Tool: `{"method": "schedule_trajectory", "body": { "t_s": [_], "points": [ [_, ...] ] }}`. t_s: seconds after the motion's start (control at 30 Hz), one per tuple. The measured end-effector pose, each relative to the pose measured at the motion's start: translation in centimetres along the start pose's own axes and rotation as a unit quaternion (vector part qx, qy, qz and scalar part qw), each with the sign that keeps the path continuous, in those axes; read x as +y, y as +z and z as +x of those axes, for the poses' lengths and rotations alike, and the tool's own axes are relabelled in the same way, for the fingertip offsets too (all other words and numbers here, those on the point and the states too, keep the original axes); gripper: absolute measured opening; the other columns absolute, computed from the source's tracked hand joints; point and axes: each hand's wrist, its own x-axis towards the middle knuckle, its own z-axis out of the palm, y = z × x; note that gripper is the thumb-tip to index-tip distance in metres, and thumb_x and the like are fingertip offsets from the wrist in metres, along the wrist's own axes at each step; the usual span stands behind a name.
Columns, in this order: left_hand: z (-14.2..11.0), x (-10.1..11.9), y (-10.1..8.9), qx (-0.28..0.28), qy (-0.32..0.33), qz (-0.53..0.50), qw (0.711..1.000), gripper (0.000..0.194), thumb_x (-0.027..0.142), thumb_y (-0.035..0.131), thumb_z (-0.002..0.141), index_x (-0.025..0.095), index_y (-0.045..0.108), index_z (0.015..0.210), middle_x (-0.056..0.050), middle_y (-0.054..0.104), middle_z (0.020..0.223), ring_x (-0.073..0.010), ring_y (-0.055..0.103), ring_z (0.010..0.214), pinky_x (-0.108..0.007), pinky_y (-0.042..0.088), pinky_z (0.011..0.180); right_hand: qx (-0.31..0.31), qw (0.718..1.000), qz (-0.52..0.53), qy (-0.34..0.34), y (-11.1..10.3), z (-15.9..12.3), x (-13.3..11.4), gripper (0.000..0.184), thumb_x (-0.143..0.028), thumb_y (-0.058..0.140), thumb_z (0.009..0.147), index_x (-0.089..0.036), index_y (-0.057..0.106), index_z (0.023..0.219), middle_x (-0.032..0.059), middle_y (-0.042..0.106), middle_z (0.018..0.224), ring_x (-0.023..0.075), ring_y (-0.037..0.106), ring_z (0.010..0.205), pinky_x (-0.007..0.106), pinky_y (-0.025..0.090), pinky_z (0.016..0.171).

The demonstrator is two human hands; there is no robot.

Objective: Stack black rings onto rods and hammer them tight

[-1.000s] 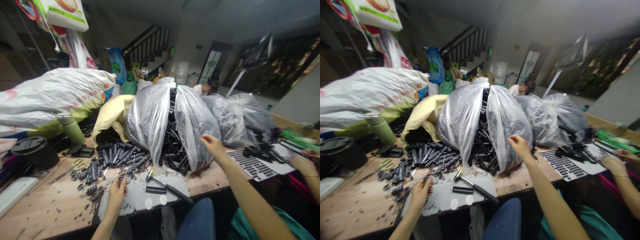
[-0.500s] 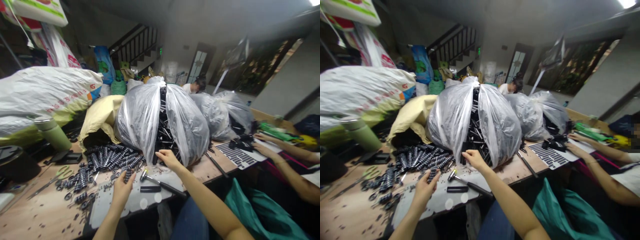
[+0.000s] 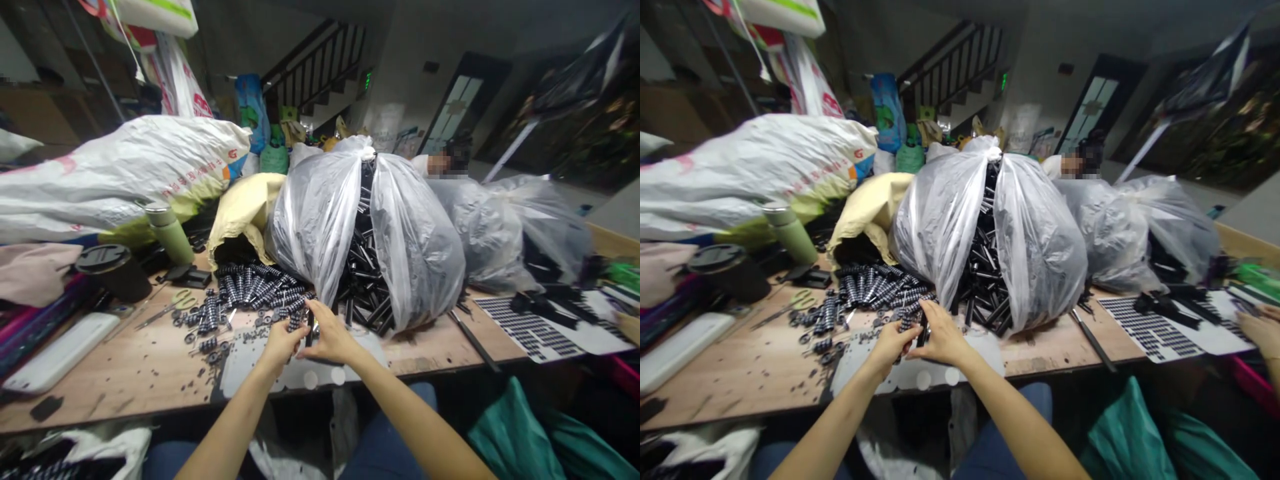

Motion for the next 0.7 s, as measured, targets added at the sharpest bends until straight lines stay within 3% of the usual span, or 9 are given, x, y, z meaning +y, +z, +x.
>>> {"method": "schedule_trajectory", "body": {
  "t_s": [0.17, 0.33, 0.4, 0.53, 0.6, 0.7],
  "points": [
    [-0.8, -0.8, -1.3, -0.013, -0.006, 0.015, 1.0, 0.028, 0.037, 0.065, 0.06, 0.013, 0.055, 0.069, 0.008, 0.043, 0.039, -0.0051, 0.036, 0.032, -0.015, 0.025, 0.032, -0.021, 0.999, -0.005, 0.032, 1.5, -2.0, -0.8, 0.109, -0.046, 0.077, 0.043, -0.013, 0.024, 0.133, 0.0181, 0.031, 0.133, 0.0299, 0.027, 0.125, 0.044, 0.026, 0.102],
    [-1.5, -0.8, -3.2, -0.026, 0.001, -0.114, 0.993, 0.042, 0.049, 0.053, 0.071, 0.016, 0.052, 0.097, 0.006, 0.05, 0.057, -0.0041, 0.039, 0.034, -0.014, 0.024, 0.03, -0.189, 0.975, 0.079, 0.082, 1.3, -6.1, 0.2, 0.091, -0.044, 0.075, 0.047, -0.021, 0.037, 0.126, 0.0108, 0.045, 0.124, 0.027, 0.046, 0.111, 0.04, 0.037, 0.094],
    [-1.6, -0.9, -3.5, -0.027, -0.012, -0.121, 0.992, 0.046, 0.048, 0.053, 0.072, 0.015, 0.052, 0.103, 0.007, 0.047, 0.052, -0.0033, 0.036, 0.031, -0.013, 0.022, 0.029, -0.166, 0.98, 0.06, 0.092, 1.3, -6.3, 1.6, 0.094, -0.041, 0.077, 0.043, -0.019, 0.037, 0.126, 0.0134, 0.042, 0.127, 0.0292, 0.041, 0.116, 0.042, 0.032, 0.098],
    [-1.7, -1.1, -3.3, -0.006, -0.029, -0.13, 0.991, 0.056, 0.05, 0.051, 0.073, 0.017, 0.046, 0.118, 0.01, 0.042, 0.044, -0.0036, 0.031, 0.026, -0.013, 0.018, 0.026, -0.049, 0.992, 0.017, 0.119, 1.8, -4.6, 2.9, 0.099, -0.04, 0.076, 0.047, -0.016, 0.029, 0.13, 0.0174, 0.034, 0.132, 0.0309, 0.03, 0.124, 0.048, 0.025, 0.102],
    [-1.8, -1.1, -3.0, 0.004, -0.035, -0.143, 0.989, 0.056, 0.048, 0.051, 0.073, 0.017, 0.047, 0.119, 0.009, 0.044, 0.044, -0.0042, 0.033, 0.026, -0.013, 0.02, 0.026, -0.025, 0.995, 0.038, 0.091, 2.1, -3.6, 2.0, 0.107, -0.044, 0.076, 0.047, -0.016, 0.02, 0.134, 0.018, 0.03, 0.134, 0.0301, 0.029, 0.125, 0.048, 0.027, 0.102],
    [-1.9, -1.0, -2.5, 0.017, -0.034, -0.177, 0.983, 0.051, 0.042, 0.056, 0.07, 0.013, 0.053, 0.113, 0.005, 0.052, 0.049, -0.0071, 0.045, 0.034, -0.017, 0.034, 0.031, -0.017, 0.997, 0.077, 0.003, 2.2, -2.5, -0.7, 0.117, -0.048, 0.076, 0.046, -0.016, 0.009, 0.136, 0.0181, 0.025, 0.138, 0.0294, 0.025, 0.128, 0.046, 0.027, 0.103]
  ]
}}
